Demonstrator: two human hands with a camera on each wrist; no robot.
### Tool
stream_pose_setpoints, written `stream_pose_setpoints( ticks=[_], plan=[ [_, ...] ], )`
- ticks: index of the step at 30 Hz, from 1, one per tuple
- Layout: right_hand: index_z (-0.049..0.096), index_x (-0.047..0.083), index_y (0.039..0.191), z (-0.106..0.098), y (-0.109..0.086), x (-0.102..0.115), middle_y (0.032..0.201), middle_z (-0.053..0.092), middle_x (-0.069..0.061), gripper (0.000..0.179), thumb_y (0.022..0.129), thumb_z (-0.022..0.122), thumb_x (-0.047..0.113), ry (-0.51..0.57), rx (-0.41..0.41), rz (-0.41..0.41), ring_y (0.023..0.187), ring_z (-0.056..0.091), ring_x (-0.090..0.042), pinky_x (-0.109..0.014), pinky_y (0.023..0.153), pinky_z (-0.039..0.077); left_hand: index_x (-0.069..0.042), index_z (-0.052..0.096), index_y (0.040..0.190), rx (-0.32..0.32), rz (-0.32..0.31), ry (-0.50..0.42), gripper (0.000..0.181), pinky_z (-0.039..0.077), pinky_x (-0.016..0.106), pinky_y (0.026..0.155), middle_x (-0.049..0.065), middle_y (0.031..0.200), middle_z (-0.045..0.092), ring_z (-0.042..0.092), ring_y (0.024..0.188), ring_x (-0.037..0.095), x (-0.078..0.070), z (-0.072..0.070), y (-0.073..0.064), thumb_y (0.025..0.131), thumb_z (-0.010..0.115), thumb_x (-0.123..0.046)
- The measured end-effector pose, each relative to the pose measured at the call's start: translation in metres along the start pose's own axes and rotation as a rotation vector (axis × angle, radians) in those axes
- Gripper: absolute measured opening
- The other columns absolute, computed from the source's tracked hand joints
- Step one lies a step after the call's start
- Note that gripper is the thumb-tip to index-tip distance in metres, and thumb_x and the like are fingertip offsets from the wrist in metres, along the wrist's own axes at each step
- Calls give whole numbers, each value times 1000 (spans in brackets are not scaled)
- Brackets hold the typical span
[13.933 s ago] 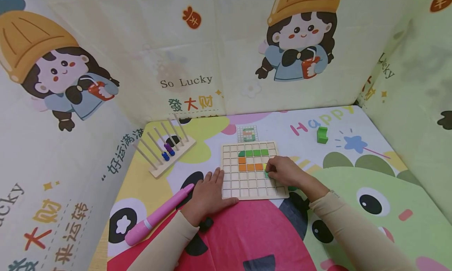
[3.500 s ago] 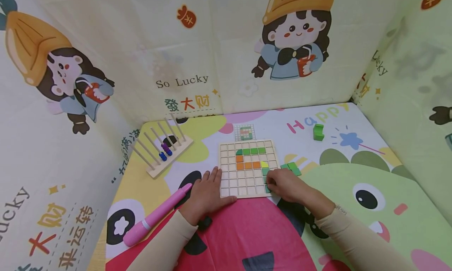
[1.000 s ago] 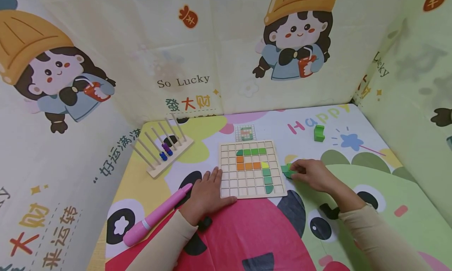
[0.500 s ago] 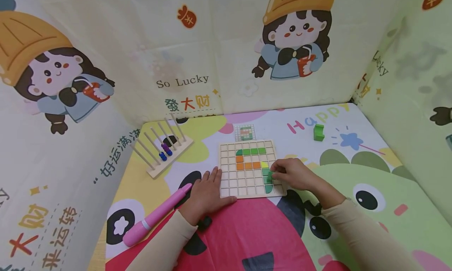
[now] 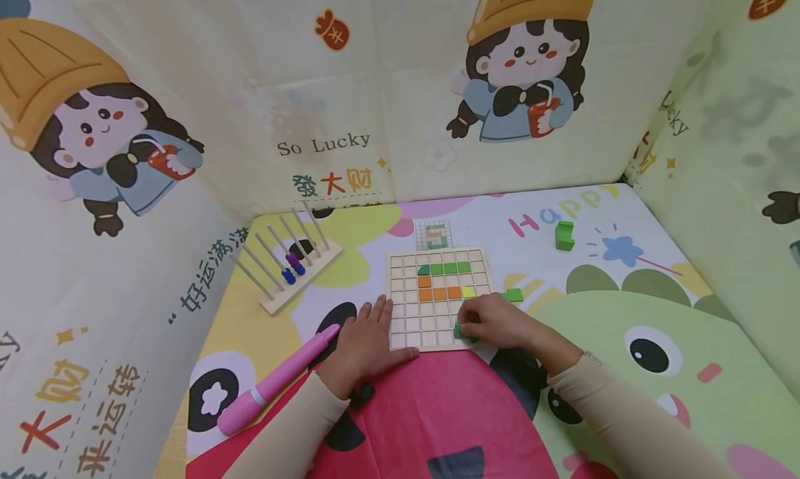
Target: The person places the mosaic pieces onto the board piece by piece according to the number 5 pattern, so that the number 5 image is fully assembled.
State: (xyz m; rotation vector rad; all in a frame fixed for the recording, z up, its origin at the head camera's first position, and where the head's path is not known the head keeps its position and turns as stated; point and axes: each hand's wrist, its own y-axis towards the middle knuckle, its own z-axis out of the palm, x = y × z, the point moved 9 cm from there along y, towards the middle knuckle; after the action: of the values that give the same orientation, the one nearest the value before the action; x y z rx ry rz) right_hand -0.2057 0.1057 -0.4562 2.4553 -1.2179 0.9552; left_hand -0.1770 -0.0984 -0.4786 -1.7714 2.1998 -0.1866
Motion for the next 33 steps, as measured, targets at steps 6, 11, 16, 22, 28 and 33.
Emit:
stream_pose_setpoints(
  ticks=[6,11,16,22,28,33],
  plan=[
    [70,17,85,4,1,5,70,60,12,10,93,74,12,-9,9,8,65,53,-6,-23,60,47,-10,26,165,-3,-5,-5,113,35,63,118,12,170,29,31,154,40,1,1,0,83,67,-75],
    [71,17,84,7,2,5,71,61,11,10,92,75,12,-12,22,23,69,54,-7,-23,61,48,-10,26,165,-12,-2,-13,113,34,63,119,12,170,29,32,154,40,1,1,-1,82,67,-75],
    [71,18,82,9,3,8,73,61,12,12,90,75,12,-69,5,-5,71,53,-6,-23,63,47,-9,27,165,-26,3,5,114,34,62,119,12,170,30,33,153,40,3,3,1,82,65,-78],
    [71,18,82,11,3,10,74,60,12,11,90,77,12,-126,-8,-10,70,52,-5,-23,63,47,-9,26,165,-25,0,14,114,33,61,120,12,170,29,32,154,39,3,4,2,83,63,-80],
    [72,15,83,12,3,13,74,60,10,10,89,79,12,-150,-31,-20,71,52,-6,-23,64,47,-10,27,165,-22,-4,11,114,34,61,119,11,170,29,32,154,39,3,4,2,82,64,-79],
    [73,14,85,12,3,13,77,62,9,8,89,79,11,-177,-52,-12,73,53,-7,-25,66,49,-10,27,165,-19,-5,5,114,34,62,119,11,170,29,32,154,40,3,3,1,82,65,-79]
  ],
)
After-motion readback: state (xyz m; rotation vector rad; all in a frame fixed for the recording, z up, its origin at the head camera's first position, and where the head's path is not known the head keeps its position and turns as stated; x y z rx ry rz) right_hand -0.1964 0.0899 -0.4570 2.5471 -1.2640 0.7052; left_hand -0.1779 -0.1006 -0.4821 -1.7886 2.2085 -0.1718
